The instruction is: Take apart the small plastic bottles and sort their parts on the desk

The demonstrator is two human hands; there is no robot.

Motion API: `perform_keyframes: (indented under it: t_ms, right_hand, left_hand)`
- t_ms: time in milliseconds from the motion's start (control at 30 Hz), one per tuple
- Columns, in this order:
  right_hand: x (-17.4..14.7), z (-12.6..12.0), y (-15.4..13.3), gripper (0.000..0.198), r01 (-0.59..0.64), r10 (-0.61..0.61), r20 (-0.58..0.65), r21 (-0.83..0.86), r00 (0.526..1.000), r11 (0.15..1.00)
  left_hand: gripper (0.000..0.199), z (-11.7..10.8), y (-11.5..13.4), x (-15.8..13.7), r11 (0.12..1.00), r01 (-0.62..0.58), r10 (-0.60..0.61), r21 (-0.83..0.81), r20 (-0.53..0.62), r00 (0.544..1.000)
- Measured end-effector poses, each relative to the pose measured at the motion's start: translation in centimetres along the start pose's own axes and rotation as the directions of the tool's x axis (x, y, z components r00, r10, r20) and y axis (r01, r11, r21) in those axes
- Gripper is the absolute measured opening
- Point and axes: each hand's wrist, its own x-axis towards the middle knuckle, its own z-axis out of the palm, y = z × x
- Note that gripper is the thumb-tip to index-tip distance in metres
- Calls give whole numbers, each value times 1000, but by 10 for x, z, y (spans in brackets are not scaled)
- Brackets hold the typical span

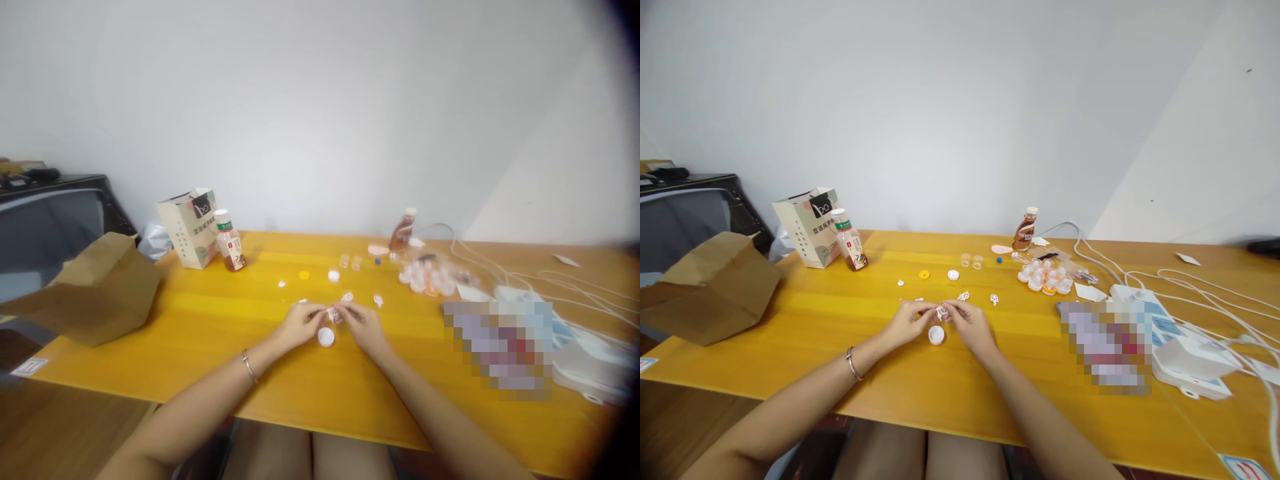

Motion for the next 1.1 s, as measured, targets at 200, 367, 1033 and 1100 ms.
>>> perform_keyframes:
  t_ms: [200,367,1033,1100]
  right_hand:
    - [-3,0,-2,18,116,-113,40,-59,993,992]
    - [1,-4,-7,19,-12,13,85,-20,996,1000]
    - [0,-3,-7,15,88,-83,46,-135,996,987]
    - [1,-3,-7,14,25,-19,65,-85,998,996]
  left_hand:
    - [24,0,-6,2,992,61,-65,-111,-34,997]
    - [23,0,-6,2,989,56,-57,-136,-4,998]
    - [24,4,-10,3,954,149,-150,-261,16,989]
    - [24,5,-10,3,949,155,-155,-275,19,988]
